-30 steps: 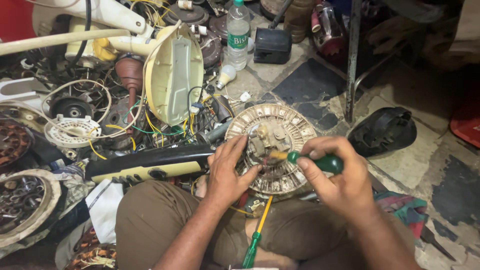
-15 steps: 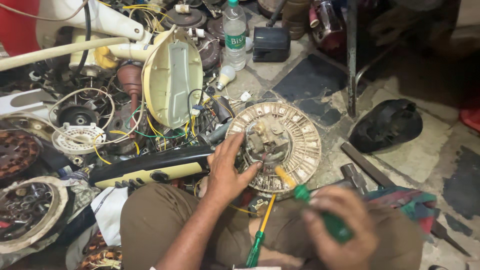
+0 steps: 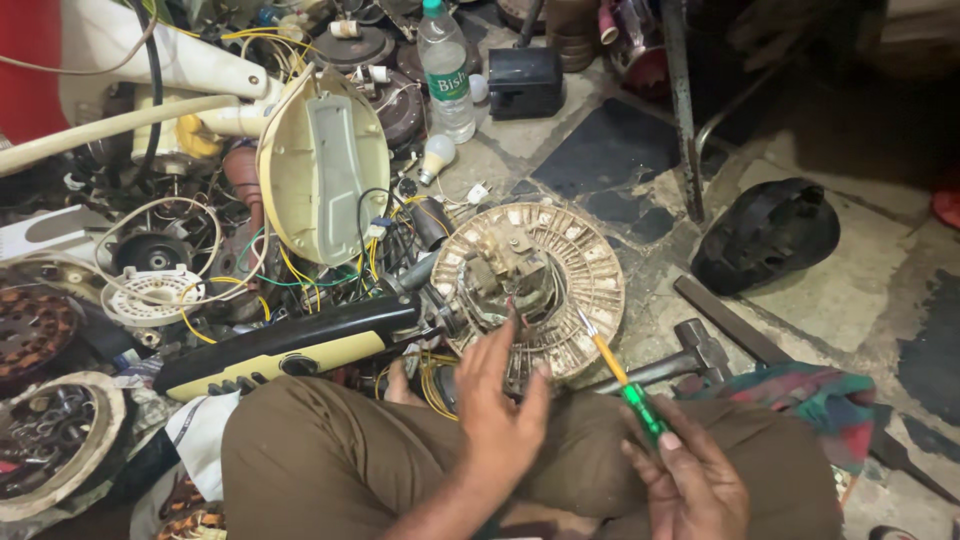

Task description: The person sits on the floor of a cluttered repair workshop and repairs a pedestal fan motor. They use a screwdriver to unscrew and pry components from the motor housing, reposition the motor, and continue working on the assembly with the screwdriver.

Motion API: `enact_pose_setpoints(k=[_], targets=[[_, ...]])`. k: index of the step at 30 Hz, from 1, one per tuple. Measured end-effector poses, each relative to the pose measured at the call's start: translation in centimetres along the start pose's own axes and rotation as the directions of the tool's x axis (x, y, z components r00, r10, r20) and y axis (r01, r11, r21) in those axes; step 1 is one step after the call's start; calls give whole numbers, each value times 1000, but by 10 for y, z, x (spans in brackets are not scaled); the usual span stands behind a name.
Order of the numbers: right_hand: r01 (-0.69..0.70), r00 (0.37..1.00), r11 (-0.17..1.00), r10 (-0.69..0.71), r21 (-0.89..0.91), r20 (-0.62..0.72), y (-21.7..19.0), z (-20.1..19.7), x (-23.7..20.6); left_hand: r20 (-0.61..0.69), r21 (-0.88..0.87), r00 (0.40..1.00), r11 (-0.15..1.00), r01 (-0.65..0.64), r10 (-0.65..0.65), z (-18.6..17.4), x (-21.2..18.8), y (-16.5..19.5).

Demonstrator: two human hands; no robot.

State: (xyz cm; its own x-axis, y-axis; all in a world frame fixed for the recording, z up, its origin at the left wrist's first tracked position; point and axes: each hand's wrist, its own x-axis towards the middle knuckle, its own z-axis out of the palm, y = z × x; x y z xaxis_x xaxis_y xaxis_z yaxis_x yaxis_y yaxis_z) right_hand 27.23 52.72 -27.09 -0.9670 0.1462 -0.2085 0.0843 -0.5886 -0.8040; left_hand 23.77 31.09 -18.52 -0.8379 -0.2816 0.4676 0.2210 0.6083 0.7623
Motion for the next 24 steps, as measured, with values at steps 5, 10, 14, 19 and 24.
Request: enact_pose_setpoints(k=[5,10,14,19,24], targets=[[-140,989,953,147,-268,4,21,-28,-9,186,-485,912,773,409,-366,15,-3,11],[187,963,911,-95,-369,253,25,14,-12,238,-517,863,694,501,-446,17,-1,8],[361,925,786,-235,-502,298,13,66,-7,209,-553,876,686,473,-435,21,-1,14],[641,768,455,-365,-618,527,-7,96,-2,198,-511,876,717,475,-439,21,-3,19],[542,831,486,-187,-686,524,-41,99,10,153,-501,907,760,413,-392,17,0,16]])
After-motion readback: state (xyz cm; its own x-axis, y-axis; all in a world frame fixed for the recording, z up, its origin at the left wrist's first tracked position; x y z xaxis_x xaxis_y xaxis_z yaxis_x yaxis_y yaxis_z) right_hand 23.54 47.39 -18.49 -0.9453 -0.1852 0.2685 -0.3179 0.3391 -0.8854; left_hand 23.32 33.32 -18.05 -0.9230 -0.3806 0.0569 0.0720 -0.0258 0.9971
